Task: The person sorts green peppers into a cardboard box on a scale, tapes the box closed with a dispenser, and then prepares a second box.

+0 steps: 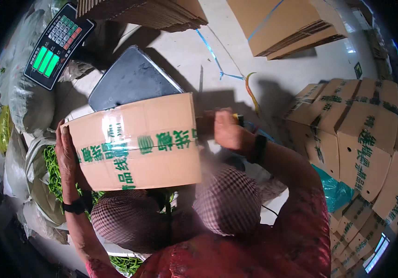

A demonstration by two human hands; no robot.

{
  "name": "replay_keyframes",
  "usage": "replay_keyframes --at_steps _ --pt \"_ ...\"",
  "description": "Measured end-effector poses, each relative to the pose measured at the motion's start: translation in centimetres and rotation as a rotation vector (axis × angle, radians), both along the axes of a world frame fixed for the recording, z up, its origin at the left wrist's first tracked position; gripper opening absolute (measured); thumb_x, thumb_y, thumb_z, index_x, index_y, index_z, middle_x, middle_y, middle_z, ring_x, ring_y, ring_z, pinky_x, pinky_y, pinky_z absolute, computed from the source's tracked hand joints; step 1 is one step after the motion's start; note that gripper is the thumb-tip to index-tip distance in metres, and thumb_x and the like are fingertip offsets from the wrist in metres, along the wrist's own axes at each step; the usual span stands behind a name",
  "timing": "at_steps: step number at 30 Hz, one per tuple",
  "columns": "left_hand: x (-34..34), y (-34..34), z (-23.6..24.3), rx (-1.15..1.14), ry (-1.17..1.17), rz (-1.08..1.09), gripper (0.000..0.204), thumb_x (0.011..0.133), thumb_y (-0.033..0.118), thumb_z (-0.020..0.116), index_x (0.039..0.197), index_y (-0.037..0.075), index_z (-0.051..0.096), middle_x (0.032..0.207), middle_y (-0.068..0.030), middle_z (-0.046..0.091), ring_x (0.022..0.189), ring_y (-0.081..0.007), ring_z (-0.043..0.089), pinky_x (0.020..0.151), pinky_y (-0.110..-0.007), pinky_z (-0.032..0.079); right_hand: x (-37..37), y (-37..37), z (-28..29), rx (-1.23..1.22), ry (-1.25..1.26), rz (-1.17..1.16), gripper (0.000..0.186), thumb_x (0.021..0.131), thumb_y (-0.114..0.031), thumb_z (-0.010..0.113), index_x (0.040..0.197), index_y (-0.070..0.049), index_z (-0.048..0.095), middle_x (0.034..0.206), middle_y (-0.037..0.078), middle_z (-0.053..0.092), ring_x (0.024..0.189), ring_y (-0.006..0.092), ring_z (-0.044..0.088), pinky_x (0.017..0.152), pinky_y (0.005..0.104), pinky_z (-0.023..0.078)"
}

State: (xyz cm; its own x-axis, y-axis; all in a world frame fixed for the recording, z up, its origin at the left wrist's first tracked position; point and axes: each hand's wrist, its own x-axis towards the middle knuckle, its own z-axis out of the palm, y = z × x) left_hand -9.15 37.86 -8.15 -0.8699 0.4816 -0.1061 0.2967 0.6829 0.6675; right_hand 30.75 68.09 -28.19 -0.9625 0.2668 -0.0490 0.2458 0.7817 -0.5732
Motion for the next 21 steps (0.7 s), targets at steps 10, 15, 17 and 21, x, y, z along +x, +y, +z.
replay_keyframes --at_steps 10,15,17,21 --pt "-0.1 -0.4 0.0 0.368 -0.315 0.071 0.054 0.104 0.040 0.042 0.133 -0.004 0.049 0.116 -0.0125 0.060 0.107 -0.0186 0.054 0.096 -0.029 0.041 -3.9 2.2 11.6 0.248 -0.365 0.455 0.021 0.081 -0.017 0.057 0.096 -0.004 0.064 0.091 0.018 0.067 0.083 0.0284 0.065 0.068 0.0417 0.049" --pt "-0.5 -1.2 -1.1 0.285 -0.249 0.029 0.056 0.103 0.044 0.044 0.132 -0.004 0.050 0.114 -0.0114 0.060 0.104 -0.0174 0.054 0.094 -0.028 0.041 8.5 2.9 -2.1 -0.351 -0.522 -0.013 0.034 0.084 -0.029 0.062 0.104 -0.002 0.063 0.109 0.019 0.065 0.099 0.0332 0.064 0.074 0.0440 0.050" --pt "-0.2 -1.2 -0.8 0.269 -0.255 0.037 0.056 0.103 0.043 0.044 0.132 -0.004 0.050 0.114 -0.0110 0.061 0.103 -0.0176 0.055 0.093 -0.029 0.042 8.6 1.3 -0.9 -0.795 -0.610 -0.382 0.043 0.084 -0.036 0.065 0.109 -0.001 0.061 0.114 0.018 0.064 0.104 0.0339 0.063 0.076 0.0442 0.050" --pt "0.2 0.8 -0.1 0.278 -0.269 0.017 0.056 0.102 0.043 0.044 0.131 -0.004 0.050 0.113 -0.0108 0.061 0.102 -0.0172 0.055 0.092 -0.029 0.042 11.9 5.6 -5.5 0.313 -0.349 -0.115 0.068 0.078 -0.049 0.072 0.122 -0.002 0.053 0.104 0.015 0.066 0.108 0.0366 0.059 0.086 0.0492 0.046"
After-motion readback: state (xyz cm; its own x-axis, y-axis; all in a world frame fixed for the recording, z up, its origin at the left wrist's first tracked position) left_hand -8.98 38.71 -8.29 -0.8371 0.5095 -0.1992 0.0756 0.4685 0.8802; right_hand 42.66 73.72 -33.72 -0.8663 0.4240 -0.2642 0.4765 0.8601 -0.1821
